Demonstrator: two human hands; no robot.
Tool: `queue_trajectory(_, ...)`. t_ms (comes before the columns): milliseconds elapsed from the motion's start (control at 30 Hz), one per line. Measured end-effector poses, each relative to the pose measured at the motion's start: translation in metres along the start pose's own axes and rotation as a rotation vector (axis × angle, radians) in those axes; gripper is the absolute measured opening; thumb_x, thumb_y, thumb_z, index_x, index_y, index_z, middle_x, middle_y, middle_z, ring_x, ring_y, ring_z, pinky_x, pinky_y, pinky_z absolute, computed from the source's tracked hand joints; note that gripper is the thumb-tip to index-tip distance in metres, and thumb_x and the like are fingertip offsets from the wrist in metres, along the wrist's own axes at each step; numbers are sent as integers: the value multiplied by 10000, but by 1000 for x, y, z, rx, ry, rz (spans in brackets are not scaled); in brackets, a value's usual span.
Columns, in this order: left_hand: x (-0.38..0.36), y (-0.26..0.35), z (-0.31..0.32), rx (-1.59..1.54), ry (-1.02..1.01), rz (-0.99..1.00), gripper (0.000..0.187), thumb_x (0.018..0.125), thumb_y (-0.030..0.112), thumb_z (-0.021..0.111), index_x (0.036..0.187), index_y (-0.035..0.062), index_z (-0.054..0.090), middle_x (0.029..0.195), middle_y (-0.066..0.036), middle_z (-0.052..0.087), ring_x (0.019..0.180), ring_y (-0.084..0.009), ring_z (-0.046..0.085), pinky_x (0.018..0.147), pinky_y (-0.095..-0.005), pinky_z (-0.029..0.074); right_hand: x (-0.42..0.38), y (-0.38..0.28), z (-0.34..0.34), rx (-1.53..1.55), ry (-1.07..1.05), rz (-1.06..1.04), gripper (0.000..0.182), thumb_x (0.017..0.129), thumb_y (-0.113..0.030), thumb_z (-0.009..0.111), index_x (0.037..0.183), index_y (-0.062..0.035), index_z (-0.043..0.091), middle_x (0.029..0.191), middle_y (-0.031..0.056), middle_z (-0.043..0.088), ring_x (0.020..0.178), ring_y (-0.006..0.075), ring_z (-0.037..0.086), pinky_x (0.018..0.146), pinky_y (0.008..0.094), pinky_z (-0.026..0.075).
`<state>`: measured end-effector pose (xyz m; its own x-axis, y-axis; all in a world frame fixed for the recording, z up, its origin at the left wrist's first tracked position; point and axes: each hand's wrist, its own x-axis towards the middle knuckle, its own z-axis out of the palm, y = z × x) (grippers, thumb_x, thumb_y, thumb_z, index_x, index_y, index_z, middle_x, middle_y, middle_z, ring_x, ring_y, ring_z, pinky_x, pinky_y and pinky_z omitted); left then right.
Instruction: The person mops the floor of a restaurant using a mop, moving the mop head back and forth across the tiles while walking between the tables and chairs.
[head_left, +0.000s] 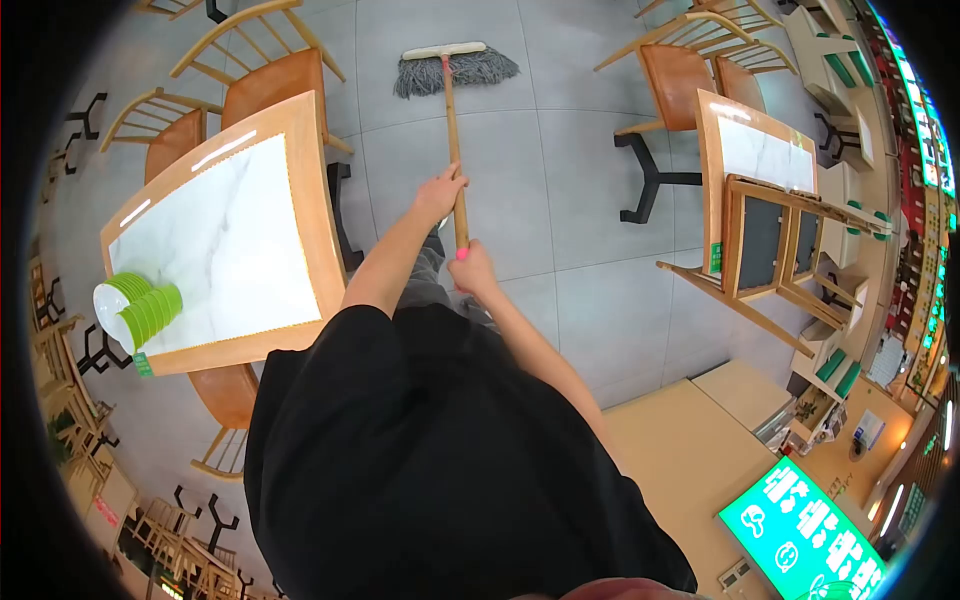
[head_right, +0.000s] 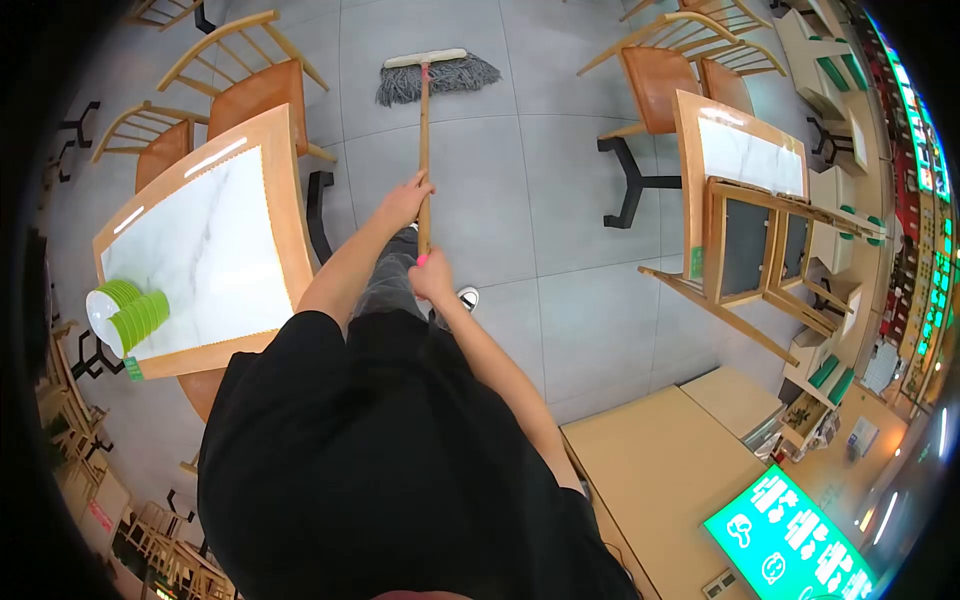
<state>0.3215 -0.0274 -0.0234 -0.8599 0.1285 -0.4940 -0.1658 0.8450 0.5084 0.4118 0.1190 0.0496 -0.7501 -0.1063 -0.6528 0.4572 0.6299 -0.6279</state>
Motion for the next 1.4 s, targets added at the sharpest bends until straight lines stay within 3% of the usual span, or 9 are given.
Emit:
queue_trajectory(200, -19, 66, 54, 320, 40, 157, 303, 844, 186, 531, 1145, 223, 517, 1473, -77, 251, 1298, -331, 331, 984, -587, 311, -75, 32, -97, 247, -152, 214, 191, 716, -87, 610, 849, -9, 497, 554, 15, 464, 396, 113, 447, 334, 267, 332)
queue_trajectory(367, -61, 146, 128, 538, -117, 618, 160, 808, 184, 553, 931, 168, 653, 1211, -92, 547, 1231, -301, 414, 1001, -579, 294, -188, 115, -158, 407, -188, 384, 125, 733, -84, 640, 756, -28, 531, 517, 3, 447, 356, 91, 380, 329, 262, 289)
queue_trajectory(533, -129, 200, 181, 561, -576, 972, 138, 716, 204, 602, 814, 135, 670, 778, -86, 655, 841, -291, 636, 762, -441, 490, -311, 180, -145, 518, -19, 394, 139, 733, -93, 657, 805, -39, 551, 549, -5, 460, 396, 82, 406, 344, 252, 296)
queue_trajectory(667, -183, 271, 221, 469, -787, 1129, 198, 714, 257, 595, 838, 106, 623, 744, -125, 633, 742, -341, 615, 602, -444, 478, -411, 182, -184, 516, 26, 543, 190, 737, -146, 675, 855, -33, 578, 564, -22, 448, 425, 76, 397, 366, 241, 315)
queue_trajectory(867, -288, 388, 226, 138, -720, 1243, 178, 708, 230, 599, 861, 142, 615, 687, -91, 616, 708, -326, 606, 574, -451, 455, -543, 187, -266, 190, 102, 625, 237, 662, -156, 720, 782, 0, 588, 589, 27, 506, 568, 126, 492, 534, 296, 403)
queue_trajectory(933, -308, 410, 215, 146, -724, 1217, 179, 703, 225, 604, 860, 140, 617, 683, -95, 614, 711, -326, 607, 577, -458, 451, -563, 177, -282, 240, 102, 653, 218, 665, -130, 720, 783, -6, 585, 589, 17, 493, 525, 107, 467, 485, 283, 378)
queue_trajectory(1067, -296, 401, 231, 112, -681, 1193, 185, 692, 210, 611, 861, 135, 625, 704, -105, 621, 724, -330, 611, 607, -465, 460, -546, 194, -276, 261, 96, 623, 208, 681, -122, 714, 781, -5, 574, 582, 7, 478, 465, 87, 441, 413, 272, 343)
queue_trajectory(1200, -188, 302, 310, 218, -633, 1202, 152, 673, 168, 631, 818, 125, 631, 734, -115, 629, 763, -338, 618, 669, -459, 483, -421, 230, -212, 328, 110, 575, 221, 695, -100, 682, 842, -10, 545, 529, 16, 456, 382, 107, 419, 349, 287, 334)
queue_trajectory(1400, -121, 271, 235, 382, -599, 971, 146, 655, 142, 661, 799, 115, 650, 810, -109, 646, 851, -330, 614, 727, -432, 492, -326, 180, -197, 400, 6, 526, 166, 676, -41, 620, 773, -16, 487, 506, 33, 449, 361, 124, 425, 318, 288, 321)
